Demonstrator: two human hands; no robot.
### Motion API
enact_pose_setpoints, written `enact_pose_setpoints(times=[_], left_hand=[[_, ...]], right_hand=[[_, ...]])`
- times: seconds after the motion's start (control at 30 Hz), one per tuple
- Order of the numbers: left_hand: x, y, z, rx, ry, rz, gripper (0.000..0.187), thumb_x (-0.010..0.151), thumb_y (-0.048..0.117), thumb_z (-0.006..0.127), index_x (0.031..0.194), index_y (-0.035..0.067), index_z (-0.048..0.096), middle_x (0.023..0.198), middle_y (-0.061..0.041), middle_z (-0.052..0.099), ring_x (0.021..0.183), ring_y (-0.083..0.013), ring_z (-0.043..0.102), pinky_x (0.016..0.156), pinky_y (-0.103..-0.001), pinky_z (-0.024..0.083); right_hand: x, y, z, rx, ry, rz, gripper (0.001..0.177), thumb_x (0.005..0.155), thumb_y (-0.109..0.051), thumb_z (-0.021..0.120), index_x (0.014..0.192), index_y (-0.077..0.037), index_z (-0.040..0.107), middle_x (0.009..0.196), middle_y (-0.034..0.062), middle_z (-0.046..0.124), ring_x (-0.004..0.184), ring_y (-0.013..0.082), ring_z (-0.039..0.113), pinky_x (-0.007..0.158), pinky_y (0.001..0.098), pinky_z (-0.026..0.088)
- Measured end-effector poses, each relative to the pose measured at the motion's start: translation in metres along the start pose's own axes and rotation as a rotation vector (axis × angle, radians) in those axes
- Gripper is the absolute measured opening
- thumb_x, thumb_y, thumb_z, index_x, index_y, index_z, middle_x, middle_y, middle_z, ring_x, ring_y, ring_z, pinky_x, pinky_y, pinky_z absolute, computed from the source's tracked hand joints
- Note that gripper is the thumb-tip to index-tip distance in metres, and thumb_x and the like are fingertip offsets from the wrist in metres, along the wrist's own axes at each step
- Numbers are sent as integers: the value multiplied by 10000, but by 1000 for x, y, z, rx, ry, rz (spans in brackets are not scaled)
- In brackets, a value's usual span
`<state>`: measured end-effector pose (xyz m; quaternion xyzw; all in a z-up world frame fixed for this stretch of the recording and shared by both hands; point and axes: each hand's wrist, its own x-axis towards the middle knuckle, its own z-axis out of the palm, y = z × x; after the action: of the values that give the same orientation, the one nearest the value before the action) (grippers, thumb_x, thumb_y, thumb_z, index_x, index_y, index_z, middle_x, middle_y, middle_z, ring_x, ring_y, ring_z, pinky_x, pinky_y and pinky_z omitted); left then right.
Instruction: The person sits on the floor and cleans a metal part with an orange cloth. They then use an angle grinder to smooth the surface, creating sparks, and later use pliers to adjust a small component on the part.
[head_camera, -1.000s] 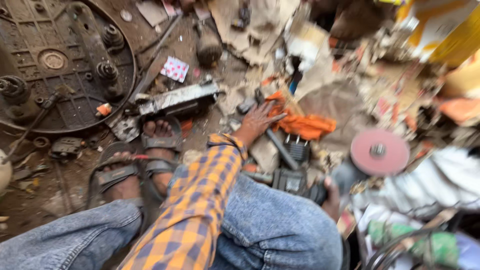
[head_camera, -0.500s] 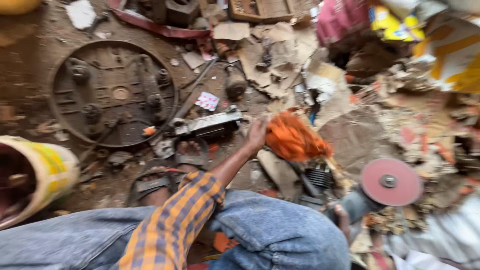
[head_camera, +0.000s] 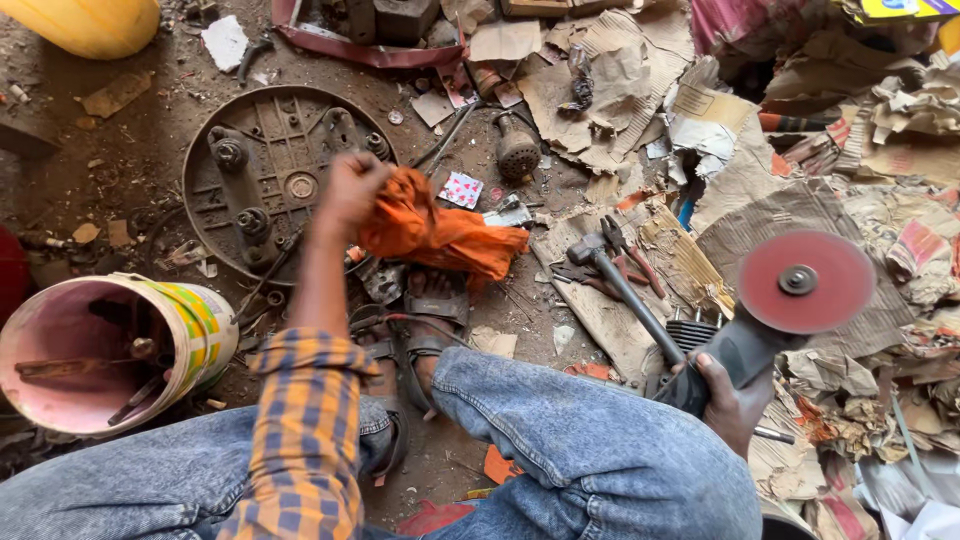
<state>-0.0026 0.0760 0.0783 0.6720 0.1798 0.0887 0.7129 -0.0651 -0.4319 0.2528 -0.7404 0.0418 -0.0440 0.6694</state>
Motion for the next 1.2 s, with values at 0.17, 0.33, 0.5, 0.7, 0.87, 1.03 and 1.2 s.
enact_pose_setpoints(times=[0.17,0.33,0.5,0.7,0.87,1.03,1.2], left_hand=[[-35,-38,59,823,0,103,378,849,398,833,903,64,665,1049,-144,670,969,-256,630,842,-417,527],[-38,-34,68,1174,-406,-2,776,829,580,790,1338,80,485,1272,-144,566,1030,-302,617,851,-464,538],[-20,-50,70,1333,-490,698,511,854,143,694,1351,155,577,1220,-129,612,1098,-298,618,842,-446,545],[-13,-3,53,1070,-921,-2,307,817,132,692,1123,154,714,1156,-153,726,1109,-352,711,908,-473,576],[7,6,48,1136,-825,-54,384,887,389,724,1136,96,715,1336,-192,644,1264,-350,596,1056,-494,497],[-15,-49,62,956,-487,570,983,610,290,876,1415,-64,437,1531,-376,334,1435,-561,338,1079,-612,385],[-31,-28,63,1335,-569,150,970,778,459,829,1510,69,326,1483,-154,473,1378,-306,463,1223,-576,251]], right_hand=[[7,16,5,-121,2,69,500,848,-63,718,1268,39,467,915,148,638,721,238,681,683,371,613],[21,46,-3,-350,-131,-80,603,878,-61,793,1385,62,491,1163,141,648,1010,214,686,910,321,588],[35,39,23,-402,-123,150,542,808,-107,804,1262,41,548,1018,136,680,789,203,675,698,330,582],[33,26,44,-374,-111,205,584,759,-118,805,1249,-7,508,993,127,672,770,209,680,675,343,591],[35,35,38,-465,-167,162,591,761,-138,830,1245,1,521,1058,134,678,866,202,688,748,331,594],[43,46,44,-500,-227,157,643,729,-157,843,1262,17,528,1096,152,695,935,227,703,820,355,590],[54,51,56,-646,-329,102,726,719,-219,854,1312,31,517,1179,223,685,1025,295,699,920,416,570]])
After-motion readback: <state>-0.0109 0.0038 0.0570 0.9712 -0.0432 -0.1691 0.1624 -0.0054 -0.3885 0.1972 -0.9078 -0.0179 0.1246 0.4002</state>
